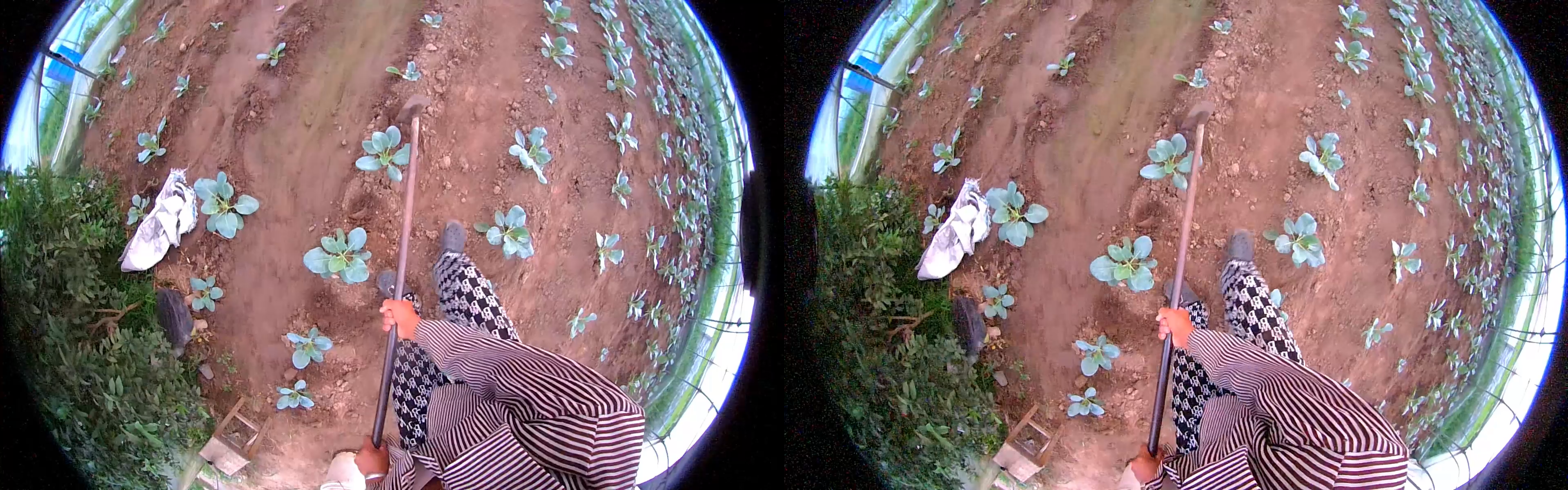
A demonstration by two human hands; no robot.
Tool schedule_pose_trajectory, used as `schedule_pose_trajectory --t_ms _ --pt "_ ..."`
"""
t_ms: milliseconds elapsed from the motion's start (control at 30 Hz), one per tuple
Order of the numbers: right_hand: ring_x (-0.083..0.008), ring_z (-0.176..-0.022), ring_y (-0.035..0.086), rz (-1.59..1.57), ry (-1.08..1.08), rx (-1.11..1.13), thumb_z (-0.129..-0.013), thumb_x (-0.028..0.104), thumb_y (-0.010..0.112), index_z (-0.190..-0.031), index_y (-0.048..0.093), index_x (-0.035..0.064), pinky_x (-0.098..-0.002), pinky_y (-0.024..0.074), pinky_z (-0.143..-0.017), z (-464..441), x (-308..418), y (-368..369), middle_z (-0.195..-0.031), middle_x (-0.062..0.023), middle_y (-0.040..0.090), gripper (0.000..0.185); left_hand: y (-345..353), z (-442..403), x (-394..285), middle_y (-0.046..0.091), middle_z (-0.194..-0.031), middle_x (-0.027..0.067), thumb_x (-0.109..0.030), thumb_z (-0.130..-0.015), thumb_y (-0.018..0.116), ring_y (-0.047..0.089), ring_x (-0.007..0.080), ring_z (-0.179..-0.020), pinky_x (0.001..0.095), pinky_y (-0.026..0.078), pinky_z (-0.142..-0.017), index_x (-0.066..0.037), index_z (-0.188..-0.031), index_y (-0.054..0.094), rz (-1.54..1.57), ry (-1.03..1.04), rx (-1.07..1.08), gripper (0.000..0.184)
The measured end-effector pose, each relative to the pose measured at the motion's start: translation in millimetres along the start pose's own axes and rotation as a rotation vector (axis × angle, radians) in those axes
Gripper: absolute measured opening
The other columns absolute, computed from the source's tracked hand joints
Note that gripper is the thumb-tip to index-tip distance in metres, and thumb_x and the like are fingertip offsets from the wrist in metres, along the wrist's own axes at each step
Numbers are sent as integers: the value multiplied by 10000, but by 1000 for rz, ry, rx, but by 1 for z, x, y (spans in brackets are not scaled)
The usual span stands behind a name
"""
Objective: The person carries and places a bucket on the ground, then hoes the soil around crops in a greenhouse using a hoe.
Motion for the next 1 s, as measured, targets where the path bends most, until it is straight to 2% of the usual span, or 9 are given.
schedule_pose_trajectory --t_ms 133,433,533,667,700,767,800,833,1000 --pt "-117 -339 360 -1 -229 170 -723 51 541 -606 417 76 -302 326 -322 20 79 48 -450 9 345 172 -7 -45 -33 576 -595 166 -299 -710 647 590 350 -574 448 451 -504 -101 -814 565 96 49 -177 238" --pt "-139 -350 454 444 -927 81 -725 45 534 -737 443 24 -306 384 -309 79 408 140 -502 -56 472 94 -60 -156 -328 582 -619 129 -309 -743 664 564 257 -546 351 441 -528 -11 -818 576 605 354 -92 320" --pt "-157 -359 472 583 -902 -123 -712 61 534 -748 458 6 -320 404 -330 26 491 118 -513 -72 487 101 -54 -168 -410 549 -571 92 -341 -738 670 488 184 -492 338 407 -486 3 -736 561 708 382 -73 361" --pt "-207 -482 609 1222 -584 -479 -708 146 586 -602 582 -51 -346 483 -468 -81 507 3 -553 -165 593 223 -17 -130 -449 554 -571 115 -393 -732 662 563 207 -534 346 435 -508 25 -756 569 560 48 482 429" --pt "-214 -427 576 884 -574 -513 -718 133 592 -557 545 -39 -362 473 -422 -56 495 1 -499 -139 560 240 -26 -111 -455 568 -590 144 -414 -733 651 579 233 -558 357 446 -533 28 -797 580 682 -43 531 453" --pt "-212 -375 534 558 -649 -285 -725 115 597 -580 486 -11 -357 430 -338 -21 475 8 -467 -110 518 222 -82 -83 -457 582 -643 183 -418 -734 644 583 288 -606 382 449 -570 10 -875 576 322 122 219 456" --pt "-193 -343 490 373 -485 -117 -727 86 597 -642 424 22 -332 377 -276 -18 455 9 -459 -80 470 203 -90 -69 -445 587 -655 194 -415 -723 653 590 317 -625 393 454 -577 9 -856 583 417 97 234 451" --pt "-163 -339 463 236 -469 -40 -752 85 596 -650 509 18 -292 371 -277 5 438 11 -488 -46 466 150 -80 -61 -415 585 -653 204 -398 -722 654 592 342 -629 404 459 -571 0 -830 592 335 50 183 417" --pt "-120 -341 361 38 -75 -41 -743 27 545 -736 420 53 -317 341 -311 34 407 24 -484 -20 364 128 -113 -33 -397 581 -630 181 -384 -724 647 579 356 -569 425 451 -517 -35 -720 563 107 30 -1 359"
Point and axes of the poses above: each hand's wrist, its own z-axis away from the middle knuckle, its own y-axis out of the palm, x = y × z, the point moved 6 cm from there along -z, towards the middle knuckle
